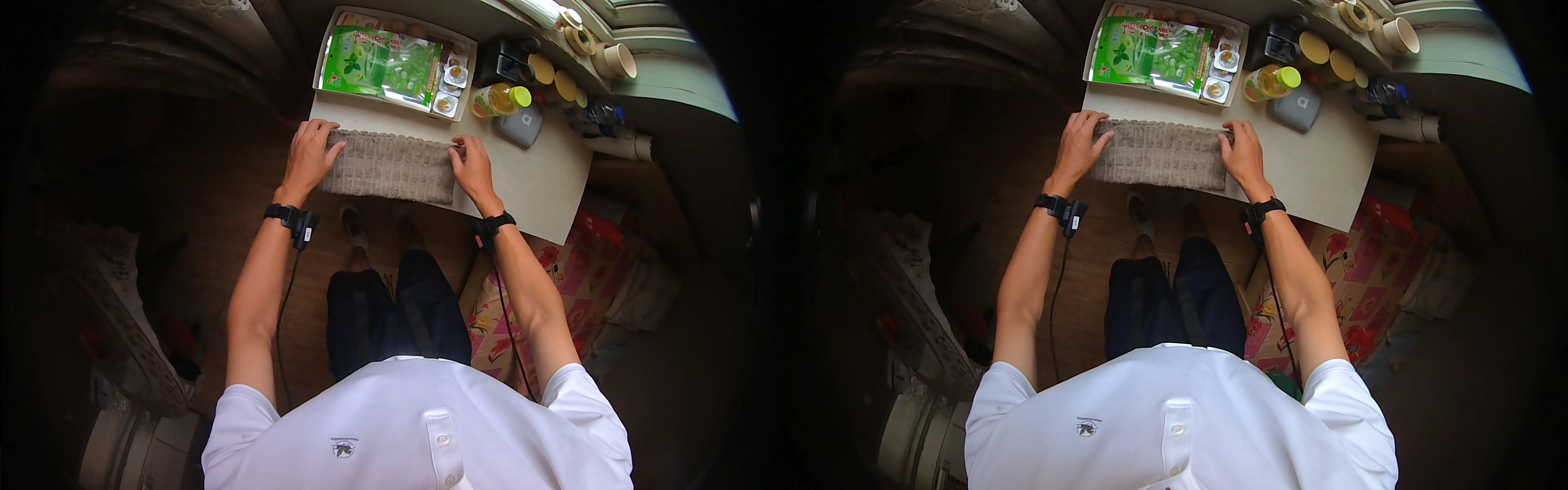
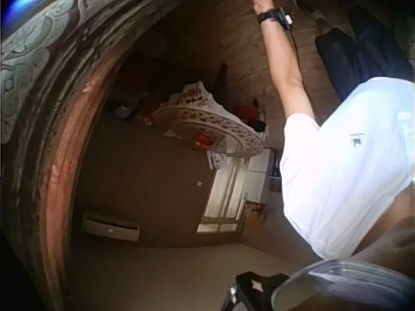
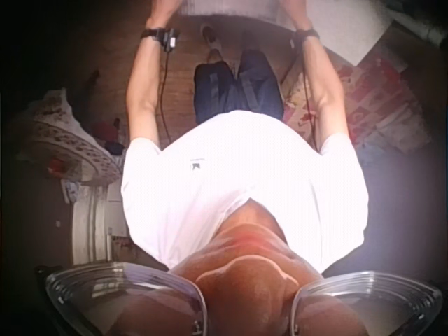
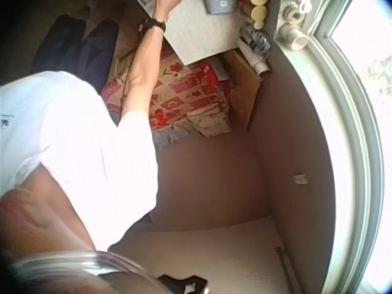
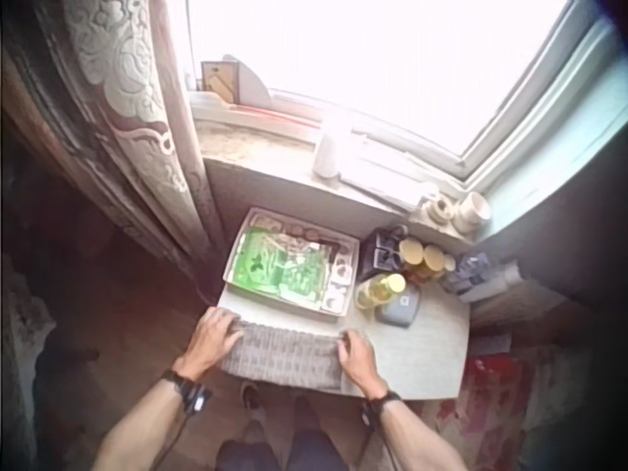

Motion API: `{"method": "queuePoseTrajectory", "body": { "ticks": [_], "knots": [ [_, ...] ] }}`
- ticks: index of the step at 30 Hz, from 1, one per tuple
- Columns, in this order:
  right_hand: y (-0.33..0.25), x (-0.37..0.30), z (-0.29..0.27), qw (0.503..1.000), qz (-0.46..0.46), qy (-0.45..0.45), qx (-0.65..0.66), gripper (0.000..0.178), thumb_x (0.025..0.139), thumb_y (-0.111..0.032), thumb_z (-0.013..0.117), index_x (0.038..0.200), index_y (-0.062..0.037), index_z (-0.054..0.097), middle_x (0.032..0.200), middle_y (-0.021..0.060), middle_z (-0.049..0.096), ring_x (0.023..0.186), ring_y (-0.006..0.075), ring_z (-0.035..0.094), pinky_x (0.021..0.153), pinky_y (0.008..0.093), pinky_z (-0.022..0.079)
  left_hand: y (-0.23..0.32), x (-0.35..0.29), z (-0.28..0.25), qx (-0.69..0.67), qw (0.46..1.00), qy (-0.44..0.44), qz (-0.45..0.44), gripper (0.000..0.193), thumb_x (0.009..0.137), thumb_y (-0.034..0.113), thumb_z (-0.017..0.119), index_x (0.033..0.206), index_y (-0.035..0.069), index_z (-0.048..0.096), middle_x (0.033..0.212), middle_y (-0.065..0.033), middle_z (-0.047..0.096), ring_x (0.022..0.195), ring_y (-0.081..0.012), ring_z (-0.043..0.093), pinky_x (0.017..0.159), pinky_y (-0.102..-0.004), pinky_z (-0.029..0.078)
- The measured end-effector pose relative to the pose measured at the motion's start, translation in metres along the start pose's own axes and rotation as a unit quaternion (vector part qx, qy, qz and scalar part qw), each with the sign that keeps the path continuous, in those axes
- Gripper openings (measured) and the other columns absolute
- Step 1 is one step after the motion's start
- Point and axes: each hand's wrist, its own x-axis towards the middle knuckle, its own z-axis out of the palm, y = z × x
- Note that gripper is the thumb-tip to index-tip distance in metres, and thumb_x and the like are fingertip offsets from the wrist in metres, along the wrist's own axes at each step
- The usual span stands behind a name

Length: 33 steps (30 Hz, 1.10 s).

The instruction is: The person wipes the floor with a cloth, then folds the cloth on a small table. They continue wiping a round dining table and a window frame with the same cloth.

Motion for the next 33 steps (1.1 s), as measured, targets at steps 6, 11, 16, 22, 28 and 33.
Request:
{"method": "queuePoseTrajectory", "body": {
  "ticks": [6, 11, 16, 22, 28, 33],
  "knots": [
    [0.002, 0.0, -0.008, 0.996, -0.043, -0.031, -0.075, 0.026, 0.082, -0.01, 0.079, 0.105, -0.0035, 0.069, 0.106, 0.0139, 0.068, 0.111, 0.0361, 0.06, 0.096, 0.0448, 0.049, -0.012, -0.003, 0.0, 0.051, 0.998, -0.041, 0.02, 0.034, 0.081, 0.0, 0.075, 0.114, 0.004, 0.068, 0.111, -0.0104, 0.068, 0.113, -0.0332, 0.058, 0.098, -0.0458, 0.048],
    [0.006, 0.001, -0.008, 0.99, -0.029, -0.086, -0.106, 0.023, 0.081, -0.006, 0.077, 0.102, -0.0029, 0.067, 0.103, 0.0153, 0.067, 0.105, 0.0369, 0.062, 0.093, 0.0448, 0.05, -0.014, -0.005, 0.0, 0.061, 0.994, -0.089, -0.017, 0.028, 0.08, -0.004, 0.073, 0.106, 0.005, 0.068, 0.103, -0.0124, 0.067, 0.105, -0.0345, 0.062, 0.094, -0.046, 0.051],
    [-0.004, -0.014, 0.0, 0.989, -0.04, -0.118, -0.085, 0.02, 0.082, 0.0, 0.069, 0.101, -0.0017, 0.065, 0.099, 0.0181, 0.069, 0.098, 0.0391, 0.066, 0.087, 0.0469, 0.053, -0.019, -0.037, -0.003, 0.043, 0.995, -0.071, -0.061, 0.018, 0.082, -0.004, 0.07, 0.099, 0.003, 0.068, 0.098, -0.0153, 0.067, 0.1, -0.0377, 0.064, 0.088, -0.0481, 0.053],
    [-0.053, -0.031, 0.036, 0.973, -0.113, -0.177, -0.098, 0.021, 0.081, 0.0, 0.066, 0.102, -0.002, 0.066, 0.098, 0.0178, 0.071, 0.099, 0.0397, 0.067, 0.086, 0.048, 0.054, -0.039, -0.121, -0.023, 0.04, 0.982, -0.002, -0.182, 0.016, 0.08, -0.003, 0.07, 0.095, 0.003, 0.067, 0.095, -0.0168, 0.067, 0.098, -0.0407, 0.064, 0.084, -0.0493, 0.053],
    [-0.117, -0.06, 0.075, 0.946, -0.154, -0.276, -0.074, 0.017, 0.081, -0.004, 0.066, 0.098, -0.0031, 0.066, 0.096, 0.0209, 0.07, 0.093, 0.0432, 0.067, 0.081, 0.0488, 0.054, -0.029, -0.238, -0.076, 0.015, 0.952, 0.062, -0.299, 0.011, 0.082, -0.001, 0.068, 0.092, 0.004, 0.068, 0.093, -0.0152, 0.068, 0.097, -0.0397, 0.065, 0.081, -0.0506, 0.054],
    [-0.192, -0.079, 0.099, 0.932, -0.16, -0.319, -0.056, 0.019, 0.08, -0.001, 0.071, 0.099, -0.0032, 0.067, 0.093, 0.0184, 0.073, 0.092, 0.0396, 0.071, 0.079, 0.0443, 0.056, -0.033, -0.337, -0.119, -0.003, 0.939, 0.12, -0.322, 0.01, 0.081, -0.002, 0.067, 0.089, 0.005, 0.068, 0.092, -0.0113, 0.068, 0.096, -0.034, 0.066, 0.083, -0.0466, 0.055]
  ]
}}
